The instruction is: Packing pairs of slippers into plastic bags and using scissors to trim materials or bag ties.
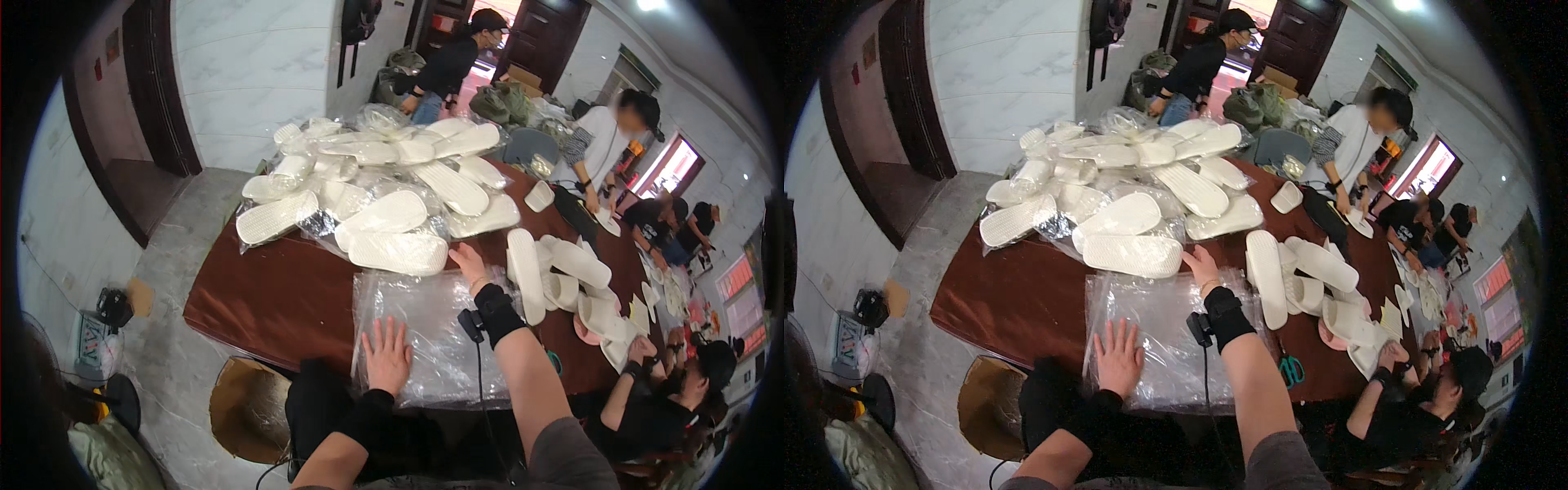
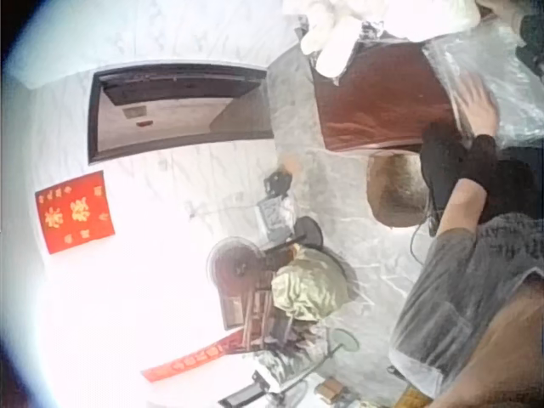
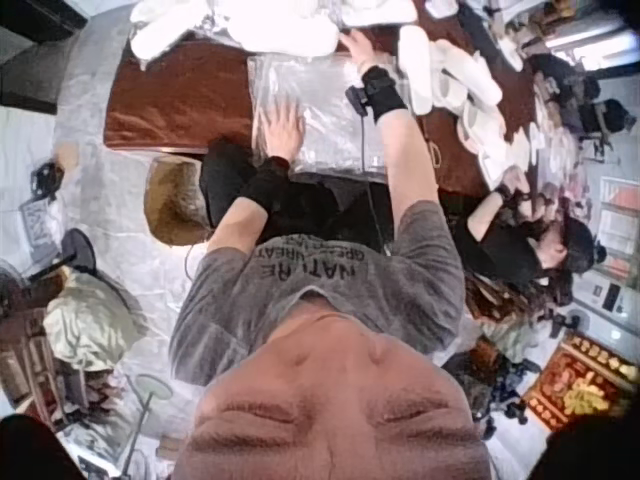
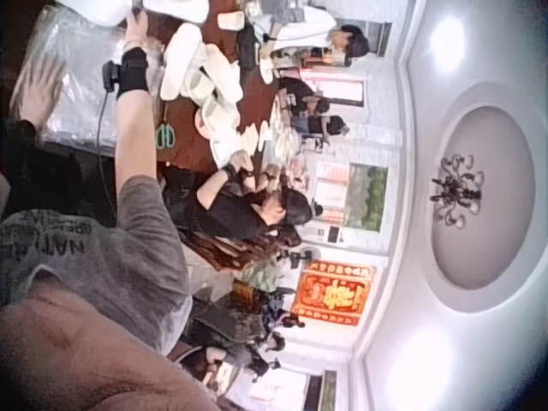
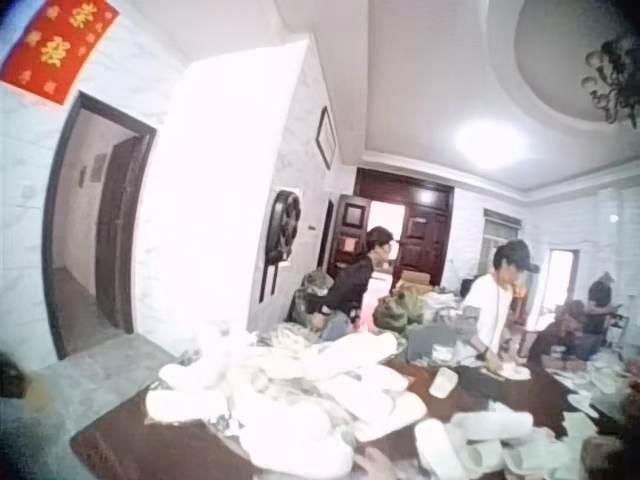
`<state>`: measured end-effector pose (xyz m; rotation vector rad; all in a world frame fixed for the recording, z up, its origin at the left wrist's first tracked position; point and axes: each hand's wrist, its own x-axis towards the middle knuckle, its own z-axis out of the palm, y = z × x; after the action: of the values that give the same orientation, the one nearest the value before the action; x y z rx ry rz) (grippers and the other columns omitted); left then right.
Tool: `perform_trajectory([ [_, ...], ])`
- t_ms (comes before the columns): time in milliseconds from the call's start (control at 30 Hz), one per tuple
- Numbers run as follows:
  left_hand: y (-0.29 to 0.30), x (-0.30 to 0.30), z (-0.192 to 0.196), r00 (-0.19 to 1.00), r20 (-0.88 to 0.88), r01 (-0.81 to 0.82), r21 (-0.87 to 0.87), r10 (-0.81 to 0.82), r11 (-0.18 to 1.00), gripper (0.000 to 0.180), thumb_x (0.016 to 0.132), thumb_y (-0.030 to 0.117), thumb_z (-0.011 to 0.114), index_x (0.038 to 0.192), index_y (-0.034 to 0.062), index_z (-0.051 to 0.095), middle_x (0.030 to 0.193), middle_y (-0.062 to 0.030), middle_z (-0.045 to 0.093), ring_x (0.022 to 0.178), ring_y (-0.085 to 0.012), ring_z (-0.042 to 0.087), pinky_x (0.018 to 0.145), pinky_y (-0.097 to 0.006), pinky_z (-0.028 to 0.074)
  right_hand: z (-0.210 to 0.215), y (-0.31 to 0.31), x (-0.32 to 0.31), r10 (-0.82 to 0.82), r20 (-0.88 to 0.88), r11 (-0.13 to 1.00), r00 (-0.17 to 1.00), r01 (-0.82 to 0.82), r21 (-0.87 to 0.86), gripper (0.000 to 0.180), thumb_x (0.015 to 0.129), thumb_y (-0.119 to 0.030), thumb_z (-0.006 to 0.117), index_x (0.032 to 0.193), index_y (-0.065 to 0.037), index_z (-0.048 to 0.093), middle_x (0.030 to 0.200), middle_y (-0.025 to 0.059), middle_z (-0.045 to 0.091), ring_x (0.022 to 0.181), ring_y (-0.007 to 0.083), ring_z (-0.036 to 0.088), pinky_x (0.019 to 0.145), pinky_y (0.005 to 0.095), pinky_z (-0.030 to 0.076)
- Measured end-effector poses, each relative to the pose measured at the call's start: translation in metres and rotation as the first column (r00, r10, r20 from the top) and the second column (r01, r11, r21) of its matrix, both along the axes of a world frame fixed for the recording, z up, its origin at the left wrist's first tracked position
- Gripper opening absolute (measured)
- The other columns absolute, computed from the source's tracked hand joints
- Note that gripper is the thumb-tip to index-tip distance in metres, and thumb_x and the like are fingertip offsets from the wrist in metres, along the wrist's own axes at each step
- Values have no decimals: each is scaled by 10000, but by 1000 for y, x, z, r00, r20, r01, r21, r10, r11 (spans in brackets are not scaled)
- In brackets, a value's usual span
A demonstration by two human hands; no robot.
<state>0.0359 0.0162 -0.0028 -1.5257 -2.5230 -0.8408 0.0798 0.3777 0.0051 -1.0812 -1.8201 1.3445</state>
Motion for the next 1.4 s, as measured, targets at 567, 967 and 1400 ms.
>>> perform_trajectory([
  [567,-5,2,-3,1000,-2,2,27,-2,1000,566,997,309,569,1519,115,468,1635,-127,360,1555,-374,207,1238,-624,100,259,-85,78,153,-396,987,905,-124,99,289,917,-124,691,1181,-9,712,1102,39,692,991,123,634,882,255,494],
  [967,-18,4,0,1000,-15,4,41,-3,999,536,1000,284,576,1496,100,490,1627,-150,365,1537,-398,235,1232,-628,121,334,-199,139,-82,439,249,895,-408,878,277,859,-151,707,1126,-77,716,1140,111,727,1018,287,696,857,397,540],
  [1400,-19,2,0,997,-63,32,-176,-43,984,598,931,166,504,1524,105,466,1691,-109,234,1582,-381,88,1249,-622,45,133,-209,166,-211,21,891,977,183,414,200,985,-188,636,1117,-57,706,859,89,721,746,183,692,685,321,539],
])
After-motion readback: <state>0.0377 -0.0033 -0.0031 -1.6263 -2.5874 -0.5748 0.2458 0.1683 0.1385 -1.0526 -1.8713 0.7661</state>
